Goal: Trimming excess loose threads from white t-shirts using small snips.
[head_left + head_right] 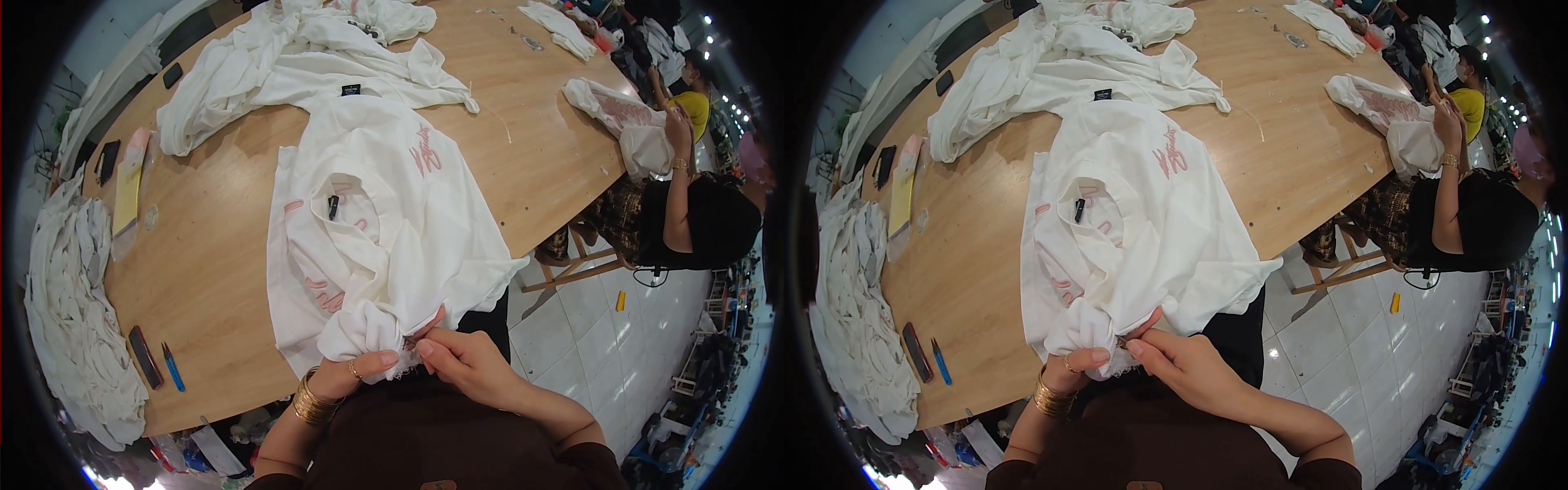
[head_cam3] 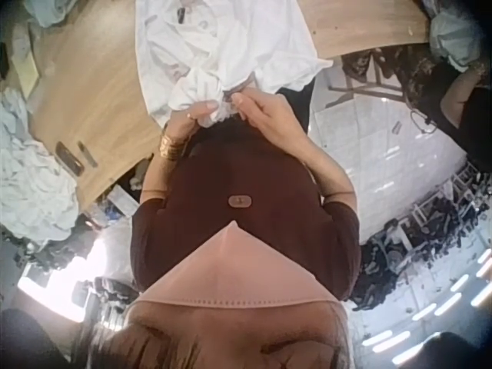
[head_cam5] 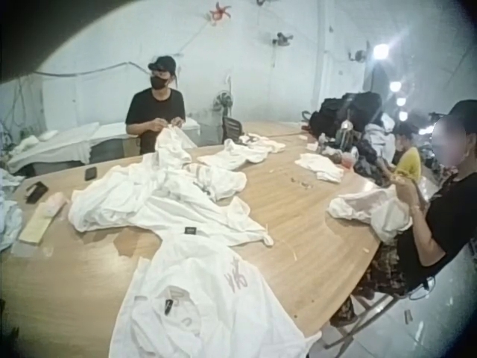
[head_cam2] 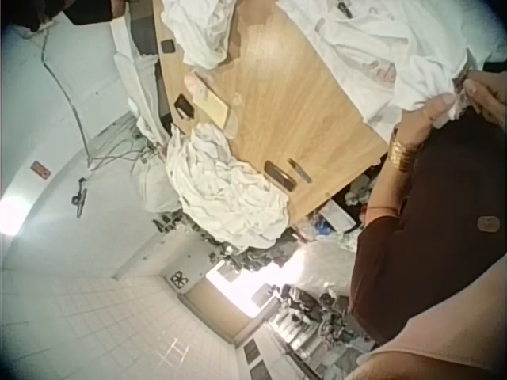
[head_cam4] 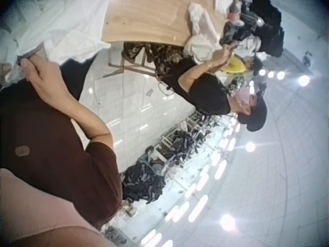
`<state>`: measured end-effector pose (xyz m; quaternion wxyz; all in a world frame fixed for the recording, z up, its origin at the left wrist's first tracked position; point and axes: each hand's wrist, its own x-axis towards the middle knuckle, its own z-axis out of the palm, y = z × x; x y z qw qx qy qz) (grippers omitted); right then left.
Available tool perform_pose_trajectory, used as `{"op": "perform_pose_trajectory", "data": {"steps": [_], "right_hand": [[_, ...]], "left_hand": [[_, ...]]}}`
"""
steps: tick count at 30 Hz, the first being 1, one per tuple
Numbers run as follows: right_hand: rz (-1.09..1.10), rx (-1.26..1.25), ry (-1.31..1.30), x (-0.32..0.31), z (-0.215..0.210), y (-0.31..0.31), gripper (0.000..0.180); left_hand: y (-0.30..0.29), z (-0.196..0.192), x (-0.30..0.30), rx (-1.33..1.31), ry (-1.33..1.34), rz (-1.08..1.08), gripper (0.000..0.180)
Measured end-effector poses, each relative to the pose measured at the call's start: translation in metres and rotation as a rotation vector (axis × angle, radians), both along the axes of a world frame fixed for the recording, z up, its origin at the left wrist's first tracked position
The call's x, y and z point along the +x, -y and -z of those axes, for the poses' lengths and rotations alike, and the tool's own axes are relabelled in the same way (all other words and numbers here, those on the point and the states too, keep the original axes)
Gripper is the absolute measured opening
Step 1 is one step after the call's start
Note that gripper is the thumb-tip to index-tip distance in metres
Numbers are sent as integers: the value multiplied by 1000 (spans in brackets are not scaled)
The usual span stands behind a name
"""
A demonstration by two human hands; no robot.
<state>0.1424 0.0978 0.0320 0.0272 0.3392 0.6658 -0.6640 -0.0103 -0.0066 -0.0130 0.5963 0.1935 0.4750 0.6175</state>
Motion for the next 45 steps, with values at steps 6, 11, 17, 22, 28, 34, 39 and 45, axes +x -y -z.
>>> {"op": "perform_pose_trajectory", "data": {"steps": [6, 11, 17, 22, 28, 34, 39, 45], "right_hand": [[58, -64, -18, 4, 8, 1, 29], [47, -71, -5, 7, 3, 0, 29], [5, -43, -36, 4, 0, 2, 27], [-21, -25, -8, 2, 1, 1, 27], [-13, -29, -18, 2, 0, 2, 28], [-14, -26, -17, 3, -1, 1, 28], [-10, -32, -22, 3, 0, 2, 28], [-3, -37, -27, 3, 0, 2, 29]], "left_hand": [[4, 3, 1, -24, 165, -4, 39], [6, 8, 0, -9, 393, -68, 57], [5, 8, 1, -29, 407, -77, 57], [7, 9, 2, -9, 324, -65, 48], [6, 7, 2, -20, 324, -62, 45], [8, 9, 2, -122, 217, -15, 76], [6, 8, 2, -12, 306, -46, 45], [5, 5, 3, -15, 309, -66, 43]]}}
